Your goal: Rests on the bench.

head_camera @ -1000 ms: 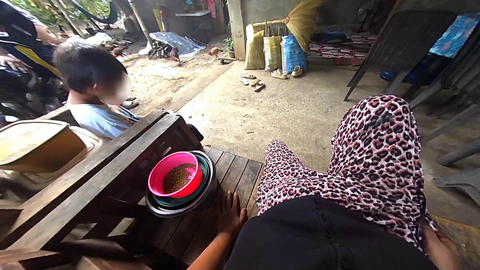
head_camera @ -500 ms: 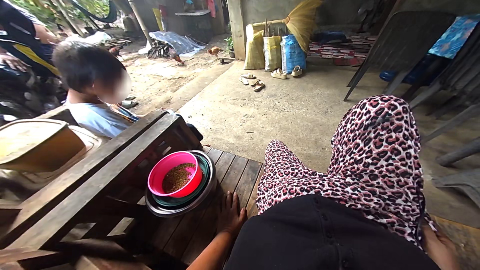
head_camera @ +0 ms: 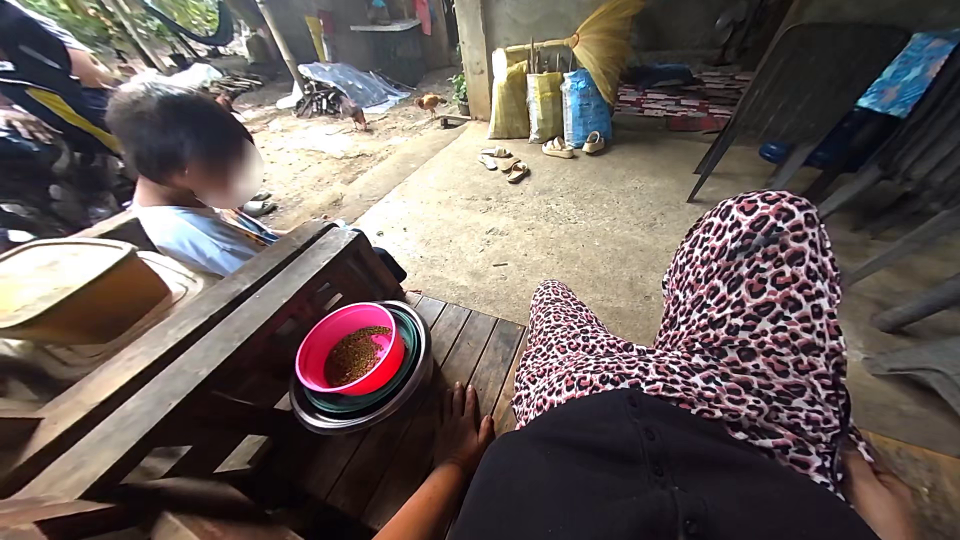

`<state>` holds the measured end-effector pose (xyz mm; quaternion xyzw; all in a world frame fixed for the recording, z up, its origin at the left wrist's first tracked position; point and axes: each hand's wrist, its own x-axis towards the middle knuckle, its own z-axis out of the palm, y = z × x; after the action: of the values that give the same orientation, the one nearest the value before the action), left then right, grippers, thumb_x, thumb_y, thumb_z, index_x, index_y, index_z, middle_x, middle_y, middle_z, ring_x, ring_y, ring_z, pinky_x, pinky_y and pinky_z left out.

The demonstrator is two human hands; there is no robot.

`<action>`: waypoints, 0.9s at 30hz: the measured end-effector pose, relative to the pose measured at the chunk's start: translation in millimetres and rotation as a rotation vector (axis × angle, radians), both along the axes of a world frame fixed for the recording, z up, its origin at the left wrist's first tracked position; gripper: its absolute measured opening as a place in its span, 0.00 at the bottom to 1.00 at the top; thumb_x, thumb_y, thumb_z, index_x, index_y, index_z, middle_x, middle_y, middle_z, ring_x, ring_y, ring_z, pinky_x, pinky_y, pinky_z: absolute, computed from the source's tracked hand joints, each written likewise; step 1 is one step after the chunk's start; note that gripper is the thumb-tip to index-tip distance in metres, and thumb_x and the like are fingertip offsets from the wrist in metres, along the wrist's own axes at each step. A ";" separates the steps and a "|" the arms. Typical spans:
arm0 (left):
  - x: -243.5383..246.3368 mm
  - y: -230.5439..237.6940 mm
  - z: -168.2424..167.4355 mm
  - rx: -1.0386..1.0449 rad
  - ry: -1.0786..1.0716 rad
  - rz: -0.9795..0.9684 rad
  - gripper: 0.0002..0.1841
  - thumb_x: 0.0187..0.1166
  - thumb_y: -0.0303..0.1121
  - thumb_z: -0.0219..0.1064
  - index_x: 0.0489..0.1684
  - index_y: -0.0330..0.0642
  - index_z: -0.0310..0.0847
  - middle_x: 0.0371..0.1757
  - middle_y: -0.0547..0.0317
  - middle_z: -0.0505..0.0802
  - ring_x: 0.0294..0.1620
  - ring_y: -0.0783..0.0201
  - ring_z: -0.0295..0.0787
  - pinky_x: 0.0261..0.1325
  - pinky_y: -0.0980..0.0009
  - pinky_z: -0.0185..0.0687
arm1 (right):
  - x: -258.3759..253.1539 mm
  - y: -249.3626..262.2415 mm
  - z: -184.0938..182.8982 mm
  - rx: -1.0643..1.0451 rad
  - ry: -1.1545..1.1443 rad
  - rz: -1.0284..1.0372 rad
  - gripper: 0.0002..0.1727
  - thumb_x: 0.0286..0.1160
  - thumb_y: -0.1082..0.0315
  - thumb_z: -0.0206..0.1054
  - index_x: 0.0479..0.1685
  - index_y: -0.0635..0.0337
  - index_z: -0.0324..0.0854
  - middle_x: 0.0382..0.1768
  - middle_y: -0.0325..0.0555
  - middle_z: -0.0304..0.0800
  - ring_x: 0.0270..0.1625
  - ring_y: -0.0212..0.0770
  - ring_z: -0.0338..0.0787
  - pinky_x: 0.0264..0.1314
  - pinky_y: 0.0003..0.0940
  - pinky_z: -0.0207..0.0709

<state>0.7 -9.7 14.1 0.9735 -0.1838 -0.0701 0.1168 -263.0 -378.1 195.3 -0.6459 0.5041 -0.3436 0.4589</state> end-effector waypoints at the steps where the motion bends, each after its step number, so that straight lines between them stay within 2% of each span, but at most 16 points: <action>1: 0.6 0.8 -6.1 -0.010 -0.035 0.002 0.40 0.82 0.60 0.45 0.93 0.45 0.58 0.94 0.43 0.58 0.95 0.41 0.48 0.92 0.40 0.38 | 0.1 0.4 0.3 0.002 -0.001 -0.001 0.21 0.93 0.66 0.48 0.69 0.76 0.71 0.43 0.37 0.76 0.38 0.05 0.71 0.45 0.06 0.67; 2: 2.3 2.2 -21.2 -0.030 -0.126 0.005 0.42 0.79 0.62 0.44 0.91 0.46 0.63 0.92 0.43 0.62 0.93 0.41 0.53 0.91 0.39 0.43 | 0.1 0.4 0.0 0.003 0.001 0.000 0.21 0.93 0.66 0.48 0.70 0.76 0.71 0.43 0.37 0.76 0.38 0.05 0.72 0.46 0.06 0.66; 4: 3.8 3.0 -31.3 -0.043 -0.170 0.006 0.43 0.78 0.63 0.42 0.90 0.46 0.64 0.91 0.42 0.64 0.92 0.40 0.56 0.89 0.39 0.48 | -0.4 -0.4 -0.6 0.001 0.013 0.000 0.21 0.93 0.66 0.48 0.70 0.76 0.71 0.44 0.39 0.77 0.39 0.06 0.72 0.47 0.07 0.66; 7: 0.1 -0.5 -0.3 -0.006 0.007 0.006 0.40 0.83 0.58 0.46 0.93 0.45 0.56 0.94 0.41 0.56 0.95 0.41 0.45 0.92 0.42 0.40 | -0.5 -0.2 0.0 0.001 0.022 0.005 0.21 0.93 0.66 0.49 0.70 0.77 0.71 0.45 0.40 0.77 0.40 0.06 0.71 0.48 0.07 0.66; 10: -1.0 -0.9 3.0 -0.009 0.007 0.007 0.40 0.83 0.58 0.46 0.93 0.44 0.57 0.94 0.41 0.57 0.95 0.41 0.46 0.93 0.42 0.38 | -0.1 0.1 0.1 0.009 -0.006 0.005 0.21 0.93 0.66 0.48 0.70 0.76 0.71 0.44 0.38 0.77 0.39 0.05 0.72 0.46 0.06 0.66; 13: -2.0 -1.1 6.9 -0.001 0.007 0.005 0.40 0.83 0.57 0.46 0.93 0.44 0.57 0.94 0.41 0.56 0.95 0.41 0.46 0.93 0.43 0.40 | 0.0 0.1 -0.1 0.011 -0.046 0.007 0.20 0.92 0.67 0.49 0.69 0.76 0.71 0.43 0.35 0.77 0.38 0.04 0.73 0.45 0.05 0.68; 20: -2.0 -1.2 5.4 0.001 0.007 0.009 0.39 0.83 0.57 0.46 0.93 0.44 0.57 0.94 0.42 0.56 0.95 0.42 0.45 0.92 0.42 0.39 | 0.0 -0.6 0.5 0.006 0.001 0.004 0.22 0.93 0.65 0.48 0.71 0.76 0.71 0.45 0.39 0.77 0.40 0.05 0.72 0.47 0.07 0.67; 24: -2.1 -0.9 4.8 0.002 -0.002 0.003 0.40 0.83 0.58 0.45 0.93 0.44 0.56 0.94 0.42 0.56 0.95 0.42 0.46 0.92 0.41 0.37 | 0.1 -0.4 0.5 0.011 -0.011 -0.004 0.21 0.92 0.65 0.49 0.70 0.76 0.71 0.44 0.38 0.78 0.39 0.05 0.73 0.47 0.07 0.67; 27: -2.7 -0.9 3.8 -0.009 -0.021 0.001 0.39 0.83 0.57 0.46 0.92 0.44 0.58 0.94 0.41 0.58 0.95 0.41 0.48 0.92 0.41 0.40 | -0.2 0.6 1.1 0.025 -0.002 -0.008 0.21 0.93 0.65 0.49 0.71 0.75 0.71 0.44 0.37 0.77 0.38 0.05 0.72 0.46 0.07 0.67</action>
<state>-2.0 -10.6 17.9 0.9737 -0.1847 -0.0588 0.1194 -263.2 -377.5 196.4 -0.6380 0.5104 -0.3396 0.4659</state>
